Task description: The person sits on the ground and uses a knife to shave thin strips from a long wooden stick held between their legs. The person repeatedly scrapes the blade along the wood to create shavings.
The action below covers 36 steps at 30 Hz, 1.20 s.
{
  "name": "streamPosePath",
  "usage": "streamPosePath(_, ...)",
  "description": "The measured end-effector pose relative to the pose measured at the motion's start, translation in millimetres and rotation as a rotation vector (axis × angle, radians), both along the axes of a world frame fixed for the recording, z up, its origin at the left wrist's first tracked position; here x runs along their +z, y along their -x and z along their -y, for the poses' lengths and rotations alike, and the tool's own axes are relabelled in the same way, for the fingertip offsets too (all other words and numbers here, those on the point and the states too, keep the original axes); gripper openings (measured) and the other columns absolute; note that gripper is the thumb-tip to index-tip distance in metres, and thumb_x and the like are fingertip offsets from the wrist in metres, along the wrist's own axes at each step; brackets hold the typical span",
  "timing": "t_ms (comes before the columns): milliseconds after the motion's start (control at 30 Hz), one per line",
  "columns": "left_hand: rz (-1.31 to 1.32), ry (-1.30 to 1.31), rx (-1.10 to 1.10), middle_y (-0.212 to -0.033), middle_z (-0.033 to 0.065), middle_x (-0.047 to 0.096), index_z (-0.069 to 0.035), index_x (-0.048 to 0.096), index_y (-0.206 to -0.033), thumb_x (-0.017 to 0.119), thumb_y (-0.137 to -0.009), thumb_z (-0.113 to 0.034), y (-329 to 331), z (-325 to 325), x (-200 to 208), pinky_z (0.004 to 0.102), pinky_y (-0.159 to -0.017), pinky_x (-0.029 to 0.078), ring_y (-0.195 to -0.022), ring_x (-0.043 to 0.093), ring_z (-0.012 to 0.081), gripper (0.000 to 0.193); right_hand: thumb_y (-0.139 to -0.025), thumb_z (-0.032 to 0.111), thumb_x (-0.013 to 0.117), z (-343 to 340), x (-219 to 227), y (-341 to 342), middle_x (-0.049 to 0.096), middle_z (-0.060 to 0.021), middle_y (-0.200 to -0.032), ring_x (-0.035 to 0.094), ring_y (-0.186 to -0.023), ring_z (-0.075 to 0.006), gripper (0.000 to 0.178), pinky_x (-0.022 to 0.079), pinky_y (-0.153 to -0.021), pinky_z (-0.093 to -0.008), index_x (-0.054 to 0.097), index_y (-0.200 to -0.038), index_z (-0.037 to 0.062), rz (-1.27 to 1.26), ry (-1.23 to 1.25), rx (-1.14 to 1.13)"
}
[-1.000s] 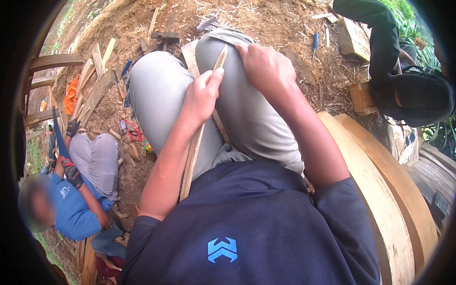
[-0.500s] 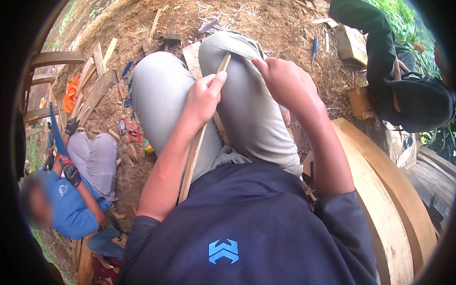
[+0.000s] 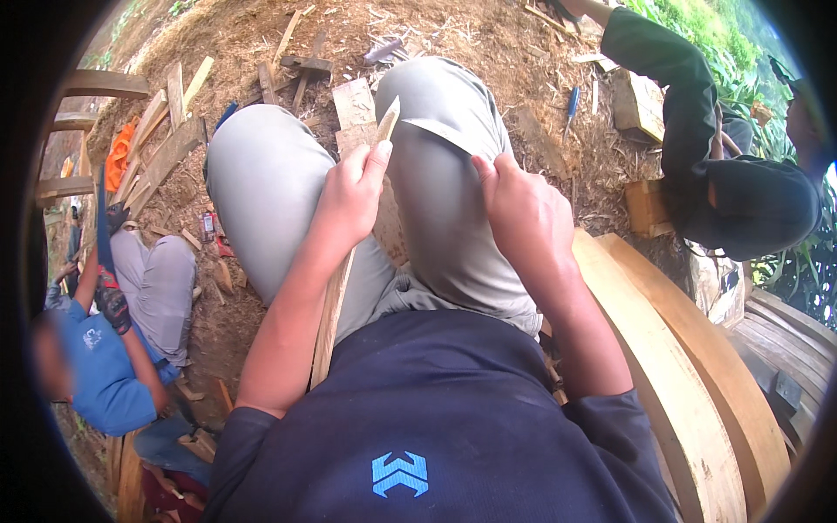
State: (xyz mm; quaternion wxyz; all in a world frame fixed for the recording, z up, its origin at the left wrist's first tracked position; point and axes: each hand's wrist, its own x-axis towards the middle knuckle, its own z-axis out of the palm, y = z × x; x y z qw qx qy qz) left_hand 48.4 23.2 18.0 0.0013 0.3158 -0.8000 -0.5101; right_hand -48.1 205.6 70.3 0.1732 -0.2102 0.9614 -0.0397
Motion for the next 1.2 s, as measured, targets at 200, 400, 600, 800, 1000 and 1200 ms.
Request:
streamPosePath(200, 0.0, 0.083, -0.016, -0.075, 0.0289, 0.061, 0.004, 0.053, -0.088, 0.045, -0.106, -0.043, -1, -1, 0, 0.0514, -0.068, 0.046, -0.076, 0.06, 0.0498, 0.051, -0.105, 0.048, 0.04, 22, -11, 5, 0.071, -0.0233, -0.081, 0.071, -0.078, -0.042, 0.047, 0.055, -0.071, -0.0514, 0.063, -0.098, 0.0078, -0.09, -0.032, 0.014)
streamPosePath(400, 0.024, 0.086, -0.027, -0.078, 0.0314, 0.061, 0.006, 0.055, -0.09, 0.045, -0.105, -0.044, 2, -1, 0, 0.052, -0.07, 0.047, -0.081, 0.062, 0.0508, 0.053, -0.105, 0.048, 0.039, 44, -22, 29, 0.072, -0.0227, -0.084, 0.071, -0.082, -0.0411, 0.048, 0.056, -0.074, -0.0514, 0.063, -0.1, 0.0072, -0.156, 0.017, 0.016)
streamPosePath(600, 0.008, 0.094, -0.029, -0.078, 0.0315, 0.061, 0.005, 0.055, -0.087, 0.044, -0.106, -0.044, 2, -1, -4, 0.0522, -0.071, 0.047, -0.08, 0.061, 0.0508, 0.053, -0.105, 0.05, 0.038, 37, 0, 40, 0.071, -0.0235, -0.088, 0.07, -0.089, -0.0411, 0.051, 0.053, -0.08, -0.0505, 0.063, -0.1, 0.0066, -0.068, 0.003, 0.005)
streamPosePath(800, -0.033, 0.091, -0.041, -0.078, 0.0308, 0.061, 0.005, 0.053, -0.085, 0.043, -0.106, -0.042, 3, -3, -6, 0.052, -0.07, 0.046, -0.079, 0.061, 0.0503, 0.052, -0.104, 0.05, 0.04, 11, 13, 17, 0.07, -0.0245, -0.081, 0.069, -0.083, -0.0437, 0.051, 0.053, -0.076, -0.0519, 0.063, -0.095, 0.0057, -0.034, -0.016, 0.042)
streamPosePath(1000, 0.001, 0.088, -0.037, -0.081, 0.0318, 0.061, 0.005, 0.054, -0.087, 0.043, -0.106, -0.042, 3, -3, -4, 0.0519, -0.072, 0.047, -0.083, 0.061, 0.0514, 0.052, -0.104, 0.051, 0.04, 7, 14, 11, 0.069, -0.0243, -0.08, 0.069, -0.082, -0.0427, 0.05, 0.053, -0.074, -0.0525, 0.063, -0.095, 0.0077, -0.045, -0.074, 0.05)
streamPosePath(1200, 0.068, 0.044, -0.072, -0.092, 0.038, 0.063, 0.009, 0.058, -0.094, 0.042, -0.106, -0.038, 7, -2, 8, 0.0565, -0.083, 0.048, -0.096, 0.06, 0.0547, 0.051, -0.105, 0.053, 0.035, 21, -12, 22, 0.07, -0.0234, -0.085, 0.068, -0.086, -0.0434, 0.05, 0.051, -0.077, -0.053, 0.059, -0.099, 0.0094, -0.058, -0.038, 0.001)
